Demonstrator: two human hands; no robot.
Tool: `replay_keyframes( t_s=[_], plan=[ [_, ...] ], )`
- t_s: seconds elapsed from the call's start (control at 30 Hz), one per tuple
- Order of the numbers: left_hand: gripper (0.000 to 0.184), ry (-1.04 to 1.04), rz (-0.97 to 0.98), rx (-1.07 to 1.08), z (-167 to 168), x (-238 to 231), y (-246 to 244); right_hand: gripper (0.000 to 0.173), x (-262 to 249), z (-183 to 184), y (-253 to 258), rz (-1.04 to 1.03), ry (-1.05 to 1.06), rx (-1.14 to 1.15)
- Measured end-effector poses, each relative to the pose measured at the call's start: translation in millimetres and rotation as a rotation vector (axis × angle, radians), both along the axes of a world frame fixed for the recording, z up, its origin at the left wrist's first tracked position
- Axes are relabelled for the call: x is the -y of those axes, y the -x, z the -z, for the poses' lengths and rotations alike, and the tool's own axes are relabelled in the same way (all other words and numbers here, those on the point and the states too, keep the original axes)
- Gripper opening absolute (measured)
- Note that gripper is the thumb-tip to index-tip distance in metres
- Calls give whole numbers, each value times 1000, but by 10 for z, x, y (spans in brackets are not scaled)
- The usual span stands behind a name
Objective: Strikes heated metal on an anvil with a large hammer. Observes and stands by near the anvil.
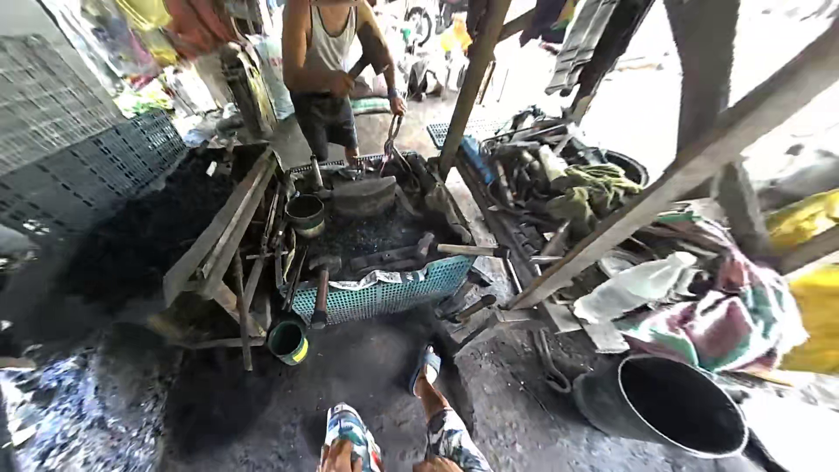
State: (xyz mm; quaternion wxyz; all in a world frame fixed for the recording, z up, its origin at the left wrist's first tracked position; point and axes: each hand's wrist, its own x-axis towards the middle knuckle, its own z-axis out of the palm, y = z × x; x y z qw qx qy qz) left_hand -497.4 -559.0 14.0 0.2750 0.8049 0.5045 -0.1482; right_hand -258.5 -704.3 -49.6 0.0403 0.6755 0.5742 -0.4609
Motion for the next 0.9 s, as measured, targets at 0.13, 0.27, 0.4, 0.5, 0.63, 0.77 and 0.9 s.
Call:
replay_keyframes(
  t_s=[0.13, 0.27, 0.4, 0.5, 0.63, 0.77, 0.9],
  plan=[
    [42, -125, -118, 70, 162, 326, -88, 37, -33, -507, 182, -38, 127, 53],
    [40, -206, -189, 177, 313, 464, -119, 37, 124, -671, 187, 20, 87, 65],
    [51, -161, -270, 146, 282, 532, -164, 37, 257, -256, -17, 129, -48, 42],
    [53, -165, -266, 87, 200, 553, -180, 39, 112, -146, -50, 154, -111, -11],
    [41, -117, -227, -4, 2, 504, -51, 43, -73, -152, 68, 99, 3, 16],
    [36, 26, -169, 25, -115, 481, 191, 43, -176, -116, 176, 68, 8, 46],
    [34, 61, -131, 130, -146, 556, 255, 43, -240, -60, 237, 42, 10, 5]
  ],
)
